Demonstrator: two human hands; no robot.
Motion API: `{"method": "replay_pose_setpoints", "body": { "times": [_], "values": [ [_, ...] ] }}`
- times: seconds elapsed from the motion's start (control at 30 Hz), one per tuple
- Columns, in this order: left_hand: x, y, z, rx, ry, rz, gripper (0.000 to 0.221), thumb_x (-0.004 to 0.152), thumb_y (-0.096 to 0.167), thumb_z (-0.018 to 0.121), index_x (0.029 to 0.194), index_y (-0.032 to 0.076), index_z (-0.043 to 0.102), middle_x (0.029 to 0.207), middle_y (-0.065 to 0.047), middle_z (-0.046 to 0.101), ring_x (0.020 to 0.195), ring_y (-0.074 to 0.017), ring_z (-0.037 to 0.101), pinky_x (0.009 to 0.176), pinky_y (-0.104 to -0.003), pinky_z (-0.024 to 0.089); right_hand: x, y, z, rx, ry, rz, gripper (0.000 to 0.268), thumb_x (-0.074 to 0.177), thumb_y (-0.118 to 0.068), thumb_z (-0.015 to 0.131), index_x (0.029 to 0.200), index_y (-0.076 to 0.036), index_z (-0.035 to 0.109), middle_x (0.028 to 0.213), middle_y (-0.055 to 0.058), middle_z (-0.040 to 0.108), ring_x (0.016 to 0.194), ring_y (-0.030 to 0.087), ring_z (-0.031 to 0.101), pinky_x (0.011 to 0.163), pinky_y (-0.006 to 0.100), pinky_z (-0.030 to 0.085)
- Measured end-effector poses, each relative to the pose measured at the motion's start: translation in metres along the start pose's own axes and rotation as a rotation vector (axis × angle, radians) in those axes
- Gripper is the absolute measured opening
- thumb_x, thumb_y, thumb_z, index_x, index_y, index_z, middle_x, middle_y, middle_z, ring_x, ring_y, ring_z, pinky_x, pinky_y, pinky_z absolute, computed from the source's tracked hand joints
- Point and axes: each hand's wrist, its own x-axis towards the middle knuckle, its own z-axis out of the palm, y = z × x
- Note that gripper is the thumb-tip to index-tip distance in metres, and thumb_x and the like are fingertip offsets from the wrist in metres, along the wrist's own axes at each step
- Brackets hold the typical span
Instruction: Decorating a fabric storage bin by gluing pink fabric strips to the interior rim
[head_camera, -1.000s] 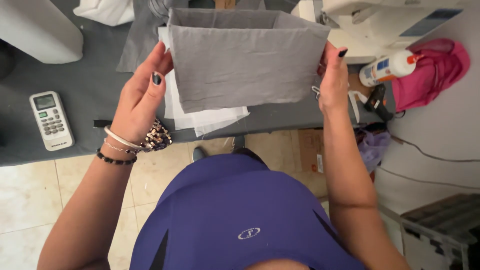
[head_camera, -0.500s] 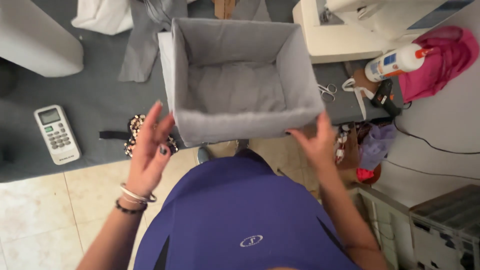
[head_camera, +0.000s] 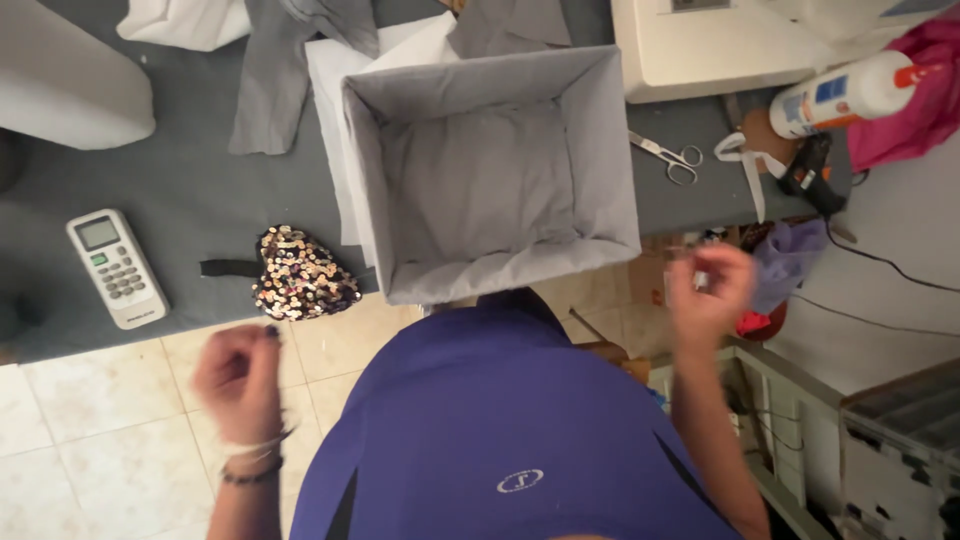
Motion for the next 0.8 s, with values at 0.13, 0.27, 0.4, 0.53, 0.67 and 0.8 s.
{"method": "replay_pose_setpoints", "body": {
  "times": [0.13, 0.27, 0.4, 0.53, 0.67, 0.8],
  "values": [
    [0.004, 0.066, -0.012, 0.03, -0.047, 0.11, 0.022, 0.1, -0.008, 0.071, 0.089, 0.005, 0.057, 0.095, -0.012, 0.069, 0.08, -0.013, 0.061, 0.071, -0.023, 0.048, 0.04, -0.093, -0.006, 0.028, -0.001, 0.02, 0.008, 0.104, 0.008, 0.068, 0.111, 0.004, 0.068, 0.106, 0.018, 0.069, 0.081, 0.018, 0.065, 0.069, 0.026, 0.054],
    [0.015, 0.15, 0.029, -0.011, -0.331, 0.301, 0.026, 0.08, 0.011, 0.083, 0.1, 0.009, 0.066, 0.101, -0.007, 0.074, 0.098, -0.02, 0.074, 0.094, -0.031, 0.059, 0.087, -0.211, 0.035, 0.258, -0.621, -0.446, 0.017, 0.099, -0.01, 0.062, 0.09, -0.01, 0.076, 0.089, 0.004, 0.077, 0.081, 0.019, 0.076, 0.079, 0.034, 0.061],
    [0.019, 0.2, 0.057, -0.014, -0.482, 0.625, 0.044, 0.084, 0.022, 0.083, 0.122, 0.003, 0.069, 0.119, -0.01, 0.075, 0.105, -0.0253, 0.075, 0.099, -0.037, 0.061, 0.071, -0.223, 0.06, 0.489, -1.055, -0.516, 0.053, 0.093, -0.048, 0.069, 0.126, -0.008, 0.062, 0.12, 0.008, 0.072, 0.107, 0.027, 0.075, 0.095, 0.036, 0.058],
    [0.022, 0.198, 0.056, -0.065, -0.31, 0.668, 0.024, 0.088, 0.008, 0.077, 0.111, 0.003, 0.074, 0.108, -0.009, 0.078, 0.096, -0.0221, 0.077, 0.091, -0.032, 0.064, 0.054, -0.21, 0.07, 0.467, -1.093, -0.548, 0.076, 0.098, -0.072, 0.043, 0.131, -0.005, 0.058, 0.126, 0.013, 0.068, 0.115, 0.031, 0.071, 0.101, 0.041, 0.055],
    [0.015, 0.18, 0.049, -0.135, -0.407, 0.522, 0.025, 0.095, 0.008, 0.068, 0.119, 0.009, 0.074, 0.115, -0.008, 0.079, 0.101, -0.0201, 0.079, 0.09, -0.029, 0.06, 0.064, -0.241, 0.072, 0.614, -1.139, -0.515, 0.076, 0.107, -0.071, 0.033, 0.131, -0.005, 0.06, 0.126, 0.011, 0.07, 0.115, 0.029, 0.073, 0.099, 0.039, 0.056],
    [0.019, 0.17, 0.047, -0.284, -0.419, 0.568, 0.025, 0.095, 0.009, 0.064, 0.118, 0.006, 0.075, 0.112, -0.011, 0.08, 0.1, -0.022, 0.079, 0.093, -0.03, 0.062, 0.072, -0.263, 0.075, 0.696, -1.18, -0.561, 0.075, 0.114, -0.067, 0.024, 0.129, -0.006, 0.065, 0.127, 0.013, 0.07, 0.115, 0.033, 0.072, 0.098, 0.04, 0.056]
  ]
}}
